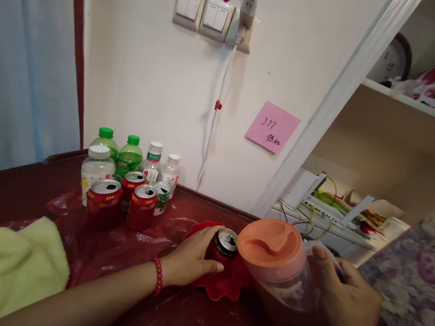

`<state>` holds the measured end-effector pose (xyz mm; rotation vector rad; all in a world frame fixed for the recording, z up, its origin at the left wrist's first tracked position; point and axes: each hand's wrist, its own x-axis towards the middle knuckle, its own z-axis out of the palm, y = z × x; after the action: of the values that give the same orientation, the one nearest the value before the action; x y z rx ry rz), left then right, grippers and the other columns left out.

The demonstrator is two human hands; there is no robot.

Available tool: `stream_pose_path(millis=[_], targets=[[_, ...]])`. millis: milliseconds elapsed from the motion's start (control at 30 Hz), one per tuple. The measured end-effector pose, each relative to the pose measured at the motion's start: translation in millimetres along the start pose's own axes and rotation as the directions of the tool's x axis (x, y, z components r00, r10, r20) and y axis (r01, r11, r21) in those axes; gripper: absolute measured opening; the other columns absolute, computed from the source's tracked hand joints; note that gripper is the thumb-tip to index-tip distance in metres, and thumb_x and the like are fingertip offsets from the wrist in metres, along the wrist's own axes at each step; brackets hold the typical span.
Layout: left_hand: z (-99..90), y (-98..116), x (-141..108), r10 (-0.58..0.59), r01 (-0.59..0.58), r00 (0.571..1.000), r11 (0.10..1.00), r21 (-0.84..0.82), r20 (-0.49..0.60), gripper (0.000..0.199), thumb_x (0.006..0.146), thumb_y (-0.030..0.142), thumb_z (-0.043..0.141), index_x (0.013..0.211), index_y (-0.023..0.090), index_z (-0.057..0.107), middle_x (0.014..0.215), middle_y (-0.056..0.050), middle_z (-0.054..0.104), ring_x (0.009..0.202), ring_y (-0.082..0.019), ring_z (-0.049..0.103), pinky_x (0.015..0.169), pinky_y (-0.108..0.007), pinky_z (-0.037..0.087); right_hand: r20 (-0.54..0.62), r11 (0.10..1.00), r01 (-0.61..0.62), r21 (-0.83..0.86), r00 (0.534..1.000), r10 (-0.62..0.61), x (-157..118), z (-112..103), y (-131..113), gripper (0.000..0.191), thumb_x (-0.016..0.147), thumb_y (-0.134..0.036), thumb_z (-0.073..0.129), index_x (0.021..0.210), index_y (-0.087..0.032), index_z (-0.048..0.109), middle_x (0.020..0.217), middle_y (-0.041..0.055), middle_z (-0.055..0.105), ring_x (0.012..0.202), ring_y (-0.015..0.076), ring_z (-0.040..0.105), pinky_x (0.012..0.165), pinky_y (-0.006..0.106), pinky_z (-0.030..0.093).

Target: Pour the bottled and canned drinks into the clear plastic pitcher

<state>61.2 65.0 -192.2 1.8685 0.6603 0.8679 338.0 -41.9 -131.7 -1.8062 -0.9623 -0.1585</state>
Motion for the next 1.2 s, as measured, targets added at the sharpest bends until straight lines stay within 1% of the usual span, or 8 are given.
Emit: stream_pose_path(millis=[267, 367, 467, 633, 767, 867, 1033, 1200], targets=[[-0.3, -2.0, 0.1, 0.017, -0.017, 1.0, 1.0, 0.01, 0.004, 0.079, 0.073, 0.015, 0.078, 0.146, 0.026, 0.052, 0.153, -0.011, 0.058, 0.144, -0.033, 0.05, 0.126, -0.052, 0.034, -0.002, 1.0, 0.016, 0.013, 1.0, -0.016, 0.8, 1.2, 2.7, 0.076, 0.078, -0.095, 0.058, 0.069, -0.02, 0.059, 0.062, -0.0032, 0.04, 0.065, 0.0157, 0.041, 0.056, 0.026, 0.032], [-0.4, -2.3, 0.2, 0.014, -0.014, 1.0, 1.0, 0.014, 0.003, 0.079, 0.073, 0.015, 0.078, 0.146, 0.026, 0.052, 0.153, -0.011, 0.058, 0.144, -0.034, 0.05, 0.125, -0.053, 0.035, -0.005, 1.0, 0.018, 0.007, 1.0, -0.018, 1.1, 1.4, 4.0, 0.075, 0.08, -0.094, 0.058, 0.072, -0.02, 0.061, 0.063, -0.0032, 0.042, 0.065, 0.0157, 0.041, 0.058, 0.026, 0.033], [-0.5, -2.6, 0.2, 0.008, -0.008, 1.0, 1.0, 0.016, 0.002, 0.08, 0.073, 0.015, 0.078, 0.147, 0.026, 0.051, 0.154, -0.011, 0.057, 0.145, -0.034, 0.05, 0.126, -0.053, 0.033, -0.012, 1.0, -0.005, 0.012, 1.0, 0.005, 2.1, 1.9, 5.3, 0.077, 0.076, -0.096, 0.059, 0.074, -0.02, 0.064, 0.063, -0.003, 0.044, 0.064, 0.0163, 0.042, 0.056, 0.027, 0.033], [-0.5, -3.4, 0.9, 0.013, -0.013, 1.0, 1.0, 0.005, 0.012, 0.079, 0.073, 0.014, 0.078, 0.147, 0.025, 0.051, 0.153, -0.01, 0.057, 0.144, -0.032, 0.05, 0.126, -0.052, 0.034, 0.003, 1.0, 0.011, 0.011, 1.0, -0.011, -1.6, 0.0, -2.2, 0.073, 0.082, -0.091, 0.057, 0.074, -0.019, 0.061, 0.063, -0.0034, 0.042, 0.066, 0.0157, 0.041, 0.059, 0.026, 0.032], [-0.5, -2.6, 0.3, 0.009, -0.009, 1.0, 1.0, 0.009, 0.008, 0.08, 0.073, 0.014, 0.077, 0.147, 0.026, 0.051, 0.154, -0.01, 0.057, 0.145, -0.032, 0.05, 0.127, -0.051, 0.033, 0.015, 1.0, 0.004, 0.017, 1.0, -0.004, -5.0, -1.8, -8.2, 0.072, 0.083, -0.091, 0.056, 0.075, -0.019, 0.061, 0.063, -0.0037, 0.041, 0.066, 0.0157, 0.041, 0.06, 0.027, 0.032], [-0.7, -0.8, -0.2, -0.001, 0.001, 1.0, 1.0, 0.014, 0.009, 0.08, 0.073, 0.014, 0.077, 0.147, 0.026, 0.051, 0.155, -0.01, 0.057, 0.145, -0.032, 0.049, 0.127, -0.051, 0.034, 0.012, 1.0, 0.011, 0.01, 1.0, -0.011, -3.7, -1.3, -6.5, 0.072, 0.083, -0.09, 0.056, 0.073, -0.019, 0.059, 0.064, -0.0038, 0.04, 0.066, 0.0152, 0.04, 0.06, 0.027, 0.032], [-0.6, 0.0, 0.1, 0.002, -0.002, 1.0, 1.0, 0.009, 0.012, 0.079, 0.073, 0.013, 0.077, 0.146, 0.025, 0.052, 0.154, -0.009, 0.058, 0.145, -0.031, 0.05, 0.127, -0.05, 0.034, 0.003, 1.0, -0.026, -0.01, 1.0, 0.026, 1.6, 1.2, 1.0, 0.079, 0.073, -0.099, 0.056, 0.07, -0.02, 0.06, 0.06, -0.0036, 0.04, 0.064, 0.0157, 0.041, 0.056, 0.027, 0.032], [-0.2, -1.0, 0.0, 0.009, -0.009, 1.0, 1.0, -0.001, 0.011, 0.078, 0.074, 0.013, 0.076, 0.146, 0.027, 0.052, 0.154, -0.009, 0.058, 0.145, -0.031, 0.051, 0.127, -0.052, 0.034, -0.008, 1.0, -0.002, -0.01, 1.0, 0.002, 1.7, 2.3, 1.0, 0.079, 0.077, -0.098, 0.055, 0.072, -0.019, 0.062, 0.06, -0.0032, 0.042, 0.065, 0.0157, 0.043, 0.057, 0.026, 0.033]])
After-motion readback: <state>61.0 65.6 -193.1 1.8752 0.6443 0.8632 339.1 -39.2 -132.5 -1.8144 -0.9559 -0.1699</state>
